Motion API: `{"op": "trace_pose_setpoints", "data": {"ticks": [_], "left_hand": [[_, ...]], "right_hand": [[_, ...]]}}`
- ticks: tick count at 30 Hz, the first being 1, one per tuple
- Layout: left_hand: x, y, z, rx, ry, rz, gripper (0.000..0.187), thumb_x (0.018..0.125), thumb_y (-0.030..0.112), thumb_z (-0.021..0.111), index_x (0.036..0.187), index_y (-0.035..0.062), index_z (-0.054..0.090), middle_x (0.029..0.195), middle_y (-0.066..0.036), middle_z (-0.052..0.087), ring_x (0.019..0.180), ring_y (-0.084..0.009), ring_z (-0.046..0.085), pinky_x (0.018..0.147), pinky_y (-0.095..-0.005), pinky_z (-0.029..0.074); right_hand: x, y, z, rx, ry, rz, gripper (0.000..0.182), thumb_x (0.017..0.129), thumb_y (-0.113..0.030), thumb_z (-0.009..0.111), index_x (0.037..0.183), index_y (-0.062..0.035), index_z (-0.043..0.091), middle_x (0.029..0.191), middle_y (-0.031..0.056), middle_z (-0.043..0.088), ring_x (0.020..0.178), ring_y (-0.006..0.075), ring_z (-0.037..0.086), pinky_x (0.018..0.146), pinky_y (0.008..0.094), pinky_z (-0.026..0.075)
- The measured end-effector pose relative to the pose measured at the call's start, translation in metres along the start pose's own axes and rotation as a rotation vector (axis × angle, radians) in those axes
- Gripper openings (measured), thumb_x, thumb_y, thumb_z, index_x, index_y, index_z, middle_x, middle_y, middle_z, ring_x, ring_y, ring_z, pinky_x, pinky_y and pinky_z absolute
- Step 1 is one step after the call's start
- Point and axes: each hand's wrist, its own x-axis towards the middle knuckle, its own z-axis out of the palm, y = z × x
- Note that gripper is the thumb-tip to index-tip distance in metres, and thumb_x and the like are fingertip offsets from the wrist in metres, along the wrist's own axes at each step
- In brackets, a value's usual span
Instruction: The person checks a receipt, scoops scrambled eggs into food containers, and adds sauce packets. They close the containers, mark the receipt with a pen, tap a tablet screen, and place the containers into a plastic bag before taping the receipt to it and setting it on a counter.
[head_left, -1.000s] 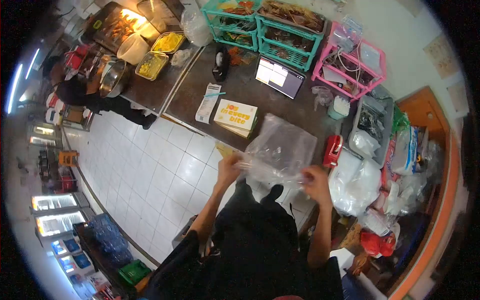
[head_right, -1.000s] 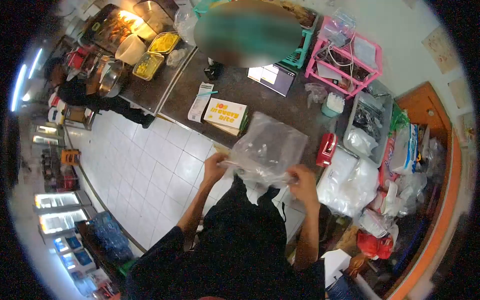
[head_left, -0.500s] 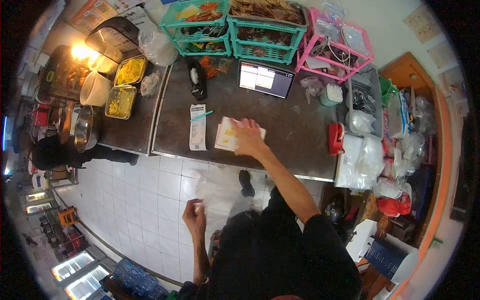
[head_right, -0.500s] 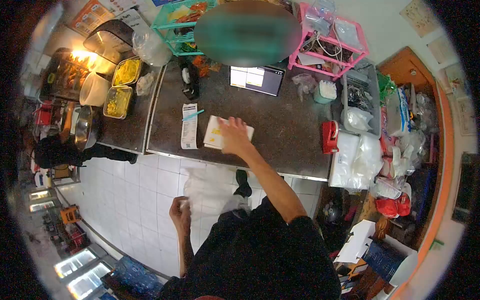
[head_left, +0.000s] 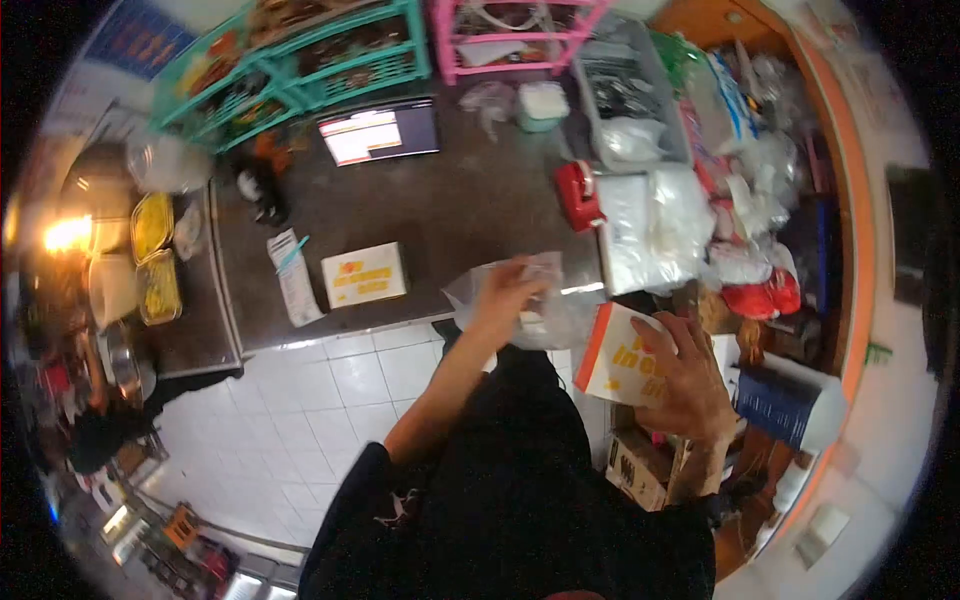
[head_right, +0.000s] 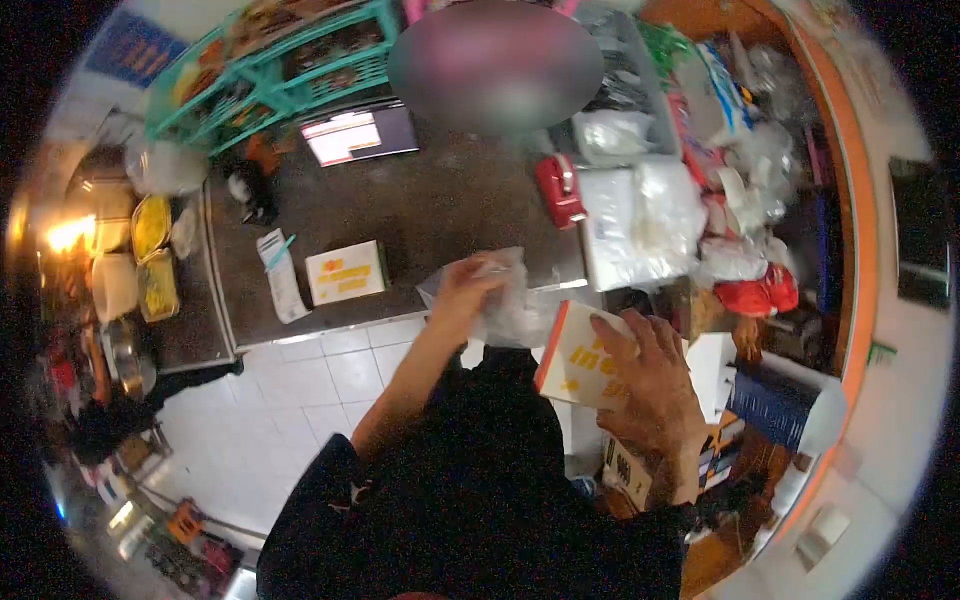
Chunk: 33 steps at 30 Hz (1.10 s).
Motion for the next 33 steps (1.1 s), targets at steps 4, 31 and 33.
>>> {"op": "trace_pose_setpoints", "data": {"ticks": [4,31,33], "left_hand": [[0.015,-0.013,-0.046,0.175,0.03,0.057,0.019,0.084,0.001,0.067,0.103,0.0004,0.064,0.096,-0.008,0.068,0.086,-0.0174,0.066,0.07,-0.0276,0.053],[0.022,0.053,0.014,0.988,-0.51,0.358,0.03,0.091,0.029,0.068,0.107,0.0042,0.063,0.09,-0.013,0.066,0.083,-0.023,0.064,0.072,-0.0349,0.05],[0.014,0.07,0.002,0.882,-0.725,0.467,0.03,0.092,0.033,0.065,0.109,0.0081,0.063,0.09,-0.016,0.066,0.076,-0.0272,0.063,0.067,-0.0394,0.049]], "right_hand": [[0.009,0.008,-0.001,0.04,-0.081,-0.235,0.102,0.059,-0.021,0.083,0.148,-0.0124,0.035,0.139,0.022,0.041,0.127,0.0421,0.039,0.111,0.052,0.031],[0.1,0.01,0.029,0.05,-0.293,-0.746,0.074,0.065,-0.003,0.072,0.134,-0.0207,0.052,0.137,0.0104,0.044,0.131,0.037,0.039,0.117,0.0463,0.029],[0.09,-0.002,0.021,-0.013,-0.255,-0.923,0.066,0.073,-0.003,0.067,0.133,-0.0235,0.053,0.139,0.0094,0.044,0.133,0.0362,0.039,0.118,0.0487,0.027]]}}
